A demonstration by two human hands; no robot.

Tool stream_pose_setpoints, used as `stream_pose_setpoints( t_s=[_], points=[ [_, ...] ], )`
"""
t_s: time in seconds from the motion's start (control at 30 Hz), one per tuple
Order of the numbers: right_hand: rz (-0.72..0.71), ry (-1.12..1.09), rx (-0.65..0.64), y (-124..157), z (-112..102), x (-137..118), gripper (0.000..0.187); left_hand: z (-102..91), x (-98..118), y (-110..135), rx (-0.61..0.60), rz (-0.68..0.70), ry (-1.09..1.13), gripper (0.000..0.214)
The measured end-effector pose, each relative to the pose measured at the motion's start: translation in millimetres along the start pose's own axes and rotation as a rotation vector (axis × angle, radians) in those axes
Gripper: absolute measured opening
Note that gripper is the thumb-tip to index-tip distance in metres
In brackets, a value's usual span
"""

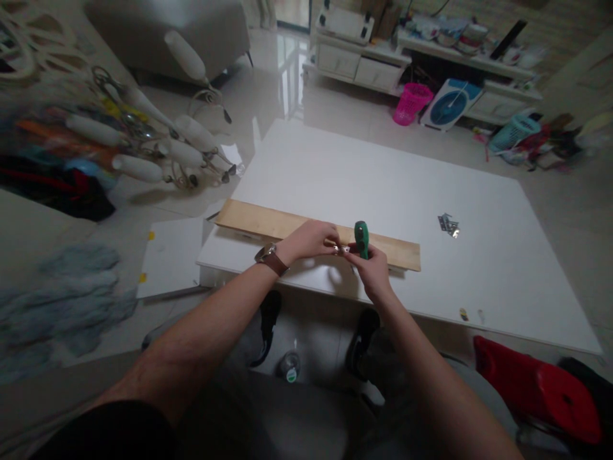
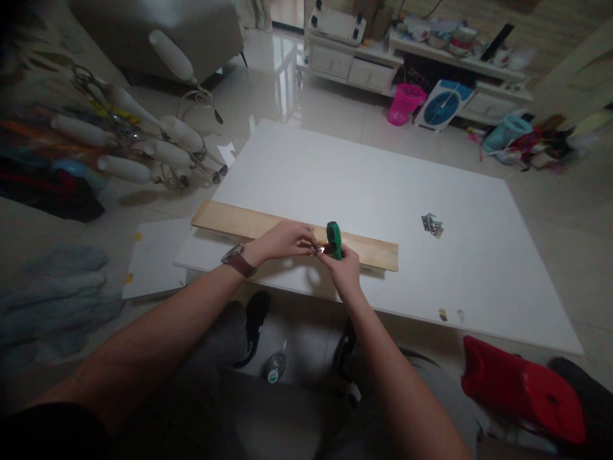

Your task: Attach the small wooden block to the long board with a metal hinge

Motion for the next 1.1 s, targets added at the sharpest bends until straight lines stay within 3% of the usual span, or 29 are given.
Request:
stream_pose_setpoints(
  t_s=[1.1],
  points=[
    [-0.045,0.031,0.026,0.7,1.4,-0.3,0.045,-2.4,2.4,0.4,-0.006,0.003,0.018,0.015]
  ],
)
Point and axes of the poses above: each hand's wrist, its own y-axis away from the middle knuckle, its own z-axis out of the palm, x = y × z, the point moved 3 cm from there along -y, towards the middle knuckle, and after that the axes turned 1 degree about -y, right-handed, at the moved point
